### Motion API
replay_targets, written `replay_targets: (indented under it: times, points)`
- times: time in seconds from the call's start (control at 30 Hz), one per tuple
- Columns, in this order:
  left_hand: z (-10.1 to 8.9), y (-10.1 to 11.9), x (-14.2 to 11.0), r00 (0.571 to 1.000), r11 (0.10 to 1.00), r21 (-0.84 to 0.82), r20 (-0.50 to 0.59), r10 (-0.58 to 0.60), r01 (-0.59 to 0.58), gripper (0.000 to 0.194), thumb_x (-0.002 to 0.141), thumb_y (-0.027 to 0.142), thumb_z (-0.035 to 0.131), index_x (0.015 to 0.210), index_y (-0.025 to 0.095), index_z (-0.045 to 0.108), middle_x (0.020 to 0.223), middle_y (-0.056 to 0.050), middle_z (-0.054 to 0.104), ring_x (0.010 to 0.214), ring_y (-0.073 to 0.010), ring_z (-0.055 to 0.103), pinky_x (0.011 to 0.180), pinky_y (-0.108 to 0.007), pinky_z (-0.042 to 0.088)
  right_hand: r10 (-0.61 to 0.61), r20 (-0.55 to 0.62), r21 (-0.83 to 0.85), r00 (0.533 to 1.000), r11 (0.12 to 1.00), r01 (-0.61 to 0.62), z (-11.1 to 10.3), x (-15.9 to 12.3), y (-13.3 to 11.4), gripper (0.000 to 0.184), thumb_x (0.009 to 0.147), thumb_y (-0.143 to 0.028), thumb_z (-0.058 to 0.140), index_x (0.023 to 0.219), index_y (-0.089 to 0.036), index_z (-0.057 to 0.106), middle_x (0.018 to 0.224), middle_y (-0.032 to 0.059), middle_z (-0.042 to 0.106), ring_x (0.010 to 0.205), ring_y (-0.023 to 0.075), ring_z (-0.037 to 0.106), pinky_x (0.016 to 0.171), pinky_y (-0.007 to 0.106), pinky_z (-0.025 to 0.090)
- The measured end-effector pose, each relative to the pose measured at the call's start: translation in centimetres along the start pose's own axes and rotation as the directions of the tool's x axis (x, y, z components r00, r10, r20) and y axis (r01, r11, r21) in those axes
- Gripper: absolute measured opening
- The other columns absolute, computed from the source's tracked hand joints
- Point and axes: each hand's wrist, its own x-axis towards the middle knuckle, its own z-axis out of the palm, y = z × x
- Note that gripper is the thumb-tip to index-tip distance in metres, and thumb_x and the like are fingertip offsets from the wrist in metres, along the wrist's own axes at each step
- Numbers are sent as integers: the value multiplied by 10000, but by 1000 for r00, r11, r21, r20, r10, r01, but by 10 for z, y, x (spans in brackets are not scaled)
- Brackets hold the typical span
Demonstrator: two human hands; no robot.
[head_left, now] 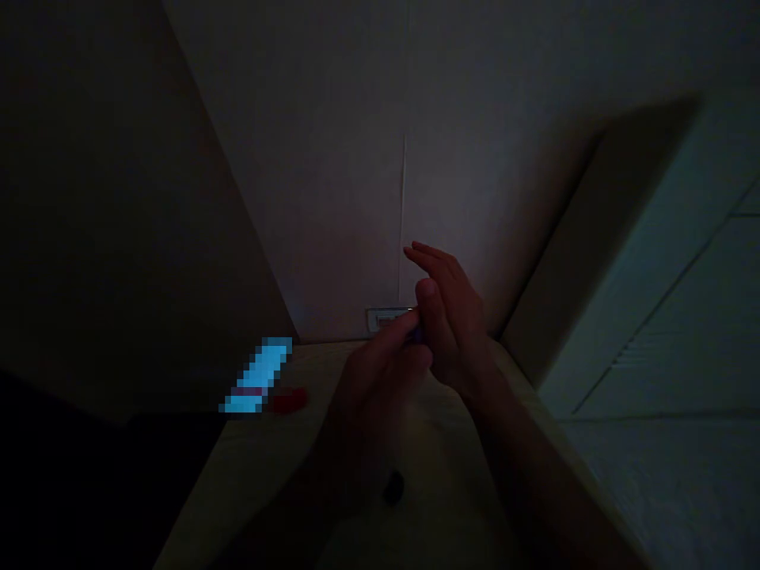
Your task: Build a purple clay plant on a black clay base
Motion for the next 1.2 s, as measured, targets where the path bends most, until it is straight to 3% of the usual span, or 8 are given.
replay_targets:
  times: [0.13,0.37,0.5,0.6,0.73,0.9,1.07,1.2]
  points:
    - [3,-3,-2,995,967,247,-54,82,-66,413,1005,357,649,1404,258,682,1448,-73,688,1377,-267,622,1212,-419,469,172,-107,173,979,973,-152,1,1,-1,395,1103,-444,405,1262,-223,691,1296,118,728,1217,263,671,1076,476,518]
    - [1,-4,8,975,981,170,-182,127,-96,307,896,339,800,1165,202,750,1193,-100,805,1109,-242,775,995,-358,631,331,-85,357,940,891,-281,1,1,-4,409,1080,-503,435,1182,-237,728,1253,99,744,1151,259,686,1041,471,522]
    - [1,2,10,963,981,167,-233,139,-101,211,828,268,852,1006,194,766,1015,-64,833,960,-214,807,890,-319,658,437,-1,661,899,675,-328,-6,5,-4,372,1050,-488,493,1069,-239,769,1135,80,785,1023,242,740,950,431,566]
    - [1,5,10,948,971,213,-271,167,-110,163,773,212,876,889,200,762,902,-29,825,873,-189,802,819,-288,657,489,110,773,865,505,-383,-14,9,-3,279,991,-436,612,979,-229,799,946,57,800,848,198,743,795,344,584]
    - [-5,3,14,921,930,321,-277,273,-179,177,727,201,907,829,212,763,850,-1,806,815,-167,781,772,-264,640,468,299,728,831,451,-516,-23,10,-1,241,918,-429,741,920,-202,822,773,30,755,621,129,646,570,249,502]
    - [-18,-1,17,874,780,570,-205,440,-259,194,727,256,927,862,233,791,852,1,784,828,-176,754,800,-292,607,337,511,627,791,483,-611,-31,8,-2,290,880,-478,803,909,-190,832,656,-4,696,507,83,534,487,217,441]
    - [-19,3,15,882,742,618,-161,443,-260,184,780,230,872,941,234,781,908,-17,779,878,-191,735,835,-326,597,341,552,584,762,495,-644,-31,8,-9,193,781,-363,908,881,-211,845,644,-15,711,519,82,546,513,219,470]
    - [-17,9,17,904,794,570,-193,381,-213,385,765,273,884,1118,230,738,1077,-59,775,1010,-228,732,890,-369,602,412,512,609,754,445,-656,-31,6,-9,257,755,-395,920,947,-241,847,783,18,784,585,126,618,560,270,526]
